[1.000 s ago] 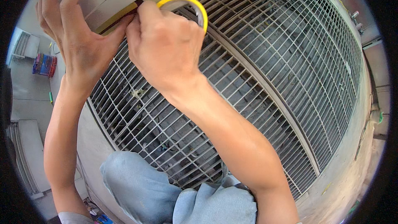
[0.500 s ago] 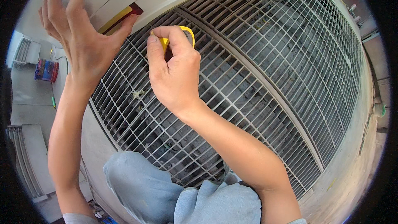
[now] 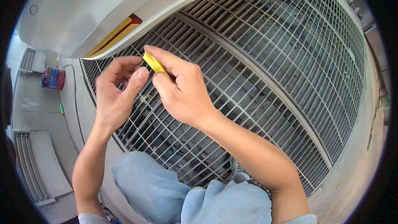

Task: The person applies yellow masking tape along the edges of a white car bumper and then covers the taped area with a green protective sheet. They smooth the tape and sheet to ensure secure attachment.

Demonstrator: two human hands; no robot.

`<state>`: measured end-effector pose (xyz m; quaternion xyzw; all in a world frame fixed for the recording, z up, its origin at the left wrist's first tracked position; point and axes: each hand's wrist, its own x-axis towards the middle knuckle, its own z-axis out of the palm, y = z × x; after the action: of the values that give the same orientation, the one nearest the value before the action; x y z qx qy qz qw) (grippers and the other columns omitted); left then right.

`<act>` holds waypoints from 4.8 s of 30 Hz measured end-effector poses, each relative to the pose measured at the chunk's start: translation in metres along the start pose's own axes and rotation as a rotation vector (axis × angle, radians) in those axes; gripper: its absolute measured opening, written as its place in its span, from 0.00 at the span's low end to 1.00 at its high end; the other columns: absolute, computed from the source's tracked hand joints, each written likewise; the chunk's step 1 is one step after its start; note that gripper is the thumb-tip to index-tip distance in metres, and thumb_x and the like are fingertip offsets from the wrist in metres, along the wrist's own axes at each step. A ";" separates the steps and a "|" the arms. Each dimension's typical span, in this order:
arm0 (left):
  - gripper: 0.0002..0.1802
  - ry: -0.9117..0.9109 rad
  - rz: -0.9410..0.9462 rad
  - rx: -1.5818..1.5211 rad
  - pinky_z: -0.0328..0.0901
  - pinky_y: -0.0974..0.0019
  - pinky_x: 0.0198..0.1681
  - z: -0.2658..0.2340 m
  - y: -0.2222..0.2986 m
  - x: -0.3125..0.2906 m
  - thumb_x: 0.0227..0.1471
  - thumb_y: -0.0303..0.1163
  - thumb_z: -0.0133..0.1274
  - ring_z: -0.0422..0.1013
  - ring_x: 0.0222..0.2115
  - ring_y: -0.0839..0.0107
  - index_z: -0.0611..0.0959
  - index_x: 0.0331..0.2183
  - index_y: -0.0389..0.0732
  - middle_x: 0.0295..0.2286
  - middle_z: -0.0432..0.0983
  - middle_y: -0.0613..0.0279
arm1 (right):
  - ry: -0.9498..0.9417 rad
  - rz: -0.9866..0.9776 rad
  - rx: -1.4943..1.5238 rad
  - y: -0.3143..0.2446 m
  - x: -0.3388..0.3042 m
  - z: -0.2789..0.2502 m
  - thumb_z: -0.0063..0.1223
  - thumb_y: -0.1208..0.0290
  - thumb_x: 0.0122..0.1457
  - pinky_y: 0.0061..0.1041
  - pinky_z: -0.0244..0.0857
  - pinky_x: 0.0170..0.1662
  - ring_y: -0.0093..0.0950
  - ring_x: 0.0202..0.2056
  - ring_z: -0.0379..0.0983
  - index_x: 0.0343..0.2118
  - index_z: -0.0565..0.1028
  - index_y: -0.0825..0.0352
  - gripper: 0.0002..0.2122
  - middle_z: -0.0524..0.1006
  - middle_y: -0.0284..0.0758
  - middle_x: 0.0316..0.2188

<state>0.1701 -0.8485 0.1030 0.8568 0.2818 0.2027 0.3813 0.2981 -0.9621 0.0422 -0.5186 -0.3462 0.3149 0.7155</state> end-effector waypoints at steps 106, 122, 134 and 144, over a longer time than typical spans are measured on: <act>0.76 0.718 0.569 0.958 0.34 0.35 0.72 0.008 0.011 0.068 0.38 0.42 0.80 0.29 0.71 0.36 0.43 0.70 0.31 0.69 0.29 0.26 | 0.328 0.248 0.663 -0.008 0.054 0.040 0.61 0.68 0.63 0.22 0.67 0.32 0.20 0.26 0.70 0.33 0.82 0.76 0.12 0.77 0.32 0.25; 0.13 0.532 -0.189 -0.322 0.61 0.77 0.26 0.037 0.020 0.024 0.63 0.34 0.62 0.67 0.22 0.83 0.86 0.34 0.32 0.21 0.76 0.69 | 0.160 0.371 0.822 -0.026 0.047 0.023 0.58 0.71 0.63 0.22 0.66 0.33 0.21 0.25 0.71 0.34 0.82 0.74 0.09 0.77 0.33 0.26; 0.12 0.495 -0.463 -0.795 0.61 0.73 0.28 0.048 0.034 0.044 0.57 0.38 0.68 0.66 0.21 0.80 0.86 0.30 0.40 0.21 0.73 0.72 | 0.084 0.438 0.710 -0.031 0.039 -0.001 0.60 0.69 0.64 0.25 0.68 0.31 0.25 0.26 0.73 0.38 0.81 0.73 0.10 0.77 0.33 0.27; 0.14 0.550 -0.398 -0.594 0.64 0.73 0.25 0.050 0.039 0.051 0.56 0.38 0.66 0.73 0.19 0.77 0.86 0.29 0.36 0.21 0.80 0.62 | 0.190 0.339 0.576 -0.024 0.029 -0.010 0.61 0.70 0.63 0.23 0.69 0.33 0.24 0.27 0.74 0.39 0.82 0.75 0.10 0.79 0.35 0.29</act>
<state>0.2495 -0.8645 0.1087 0.5536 0.4617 0.4176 0.5531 0.3246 -0.9497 0.0681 -0.3723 -0.0838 0.4645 0.7991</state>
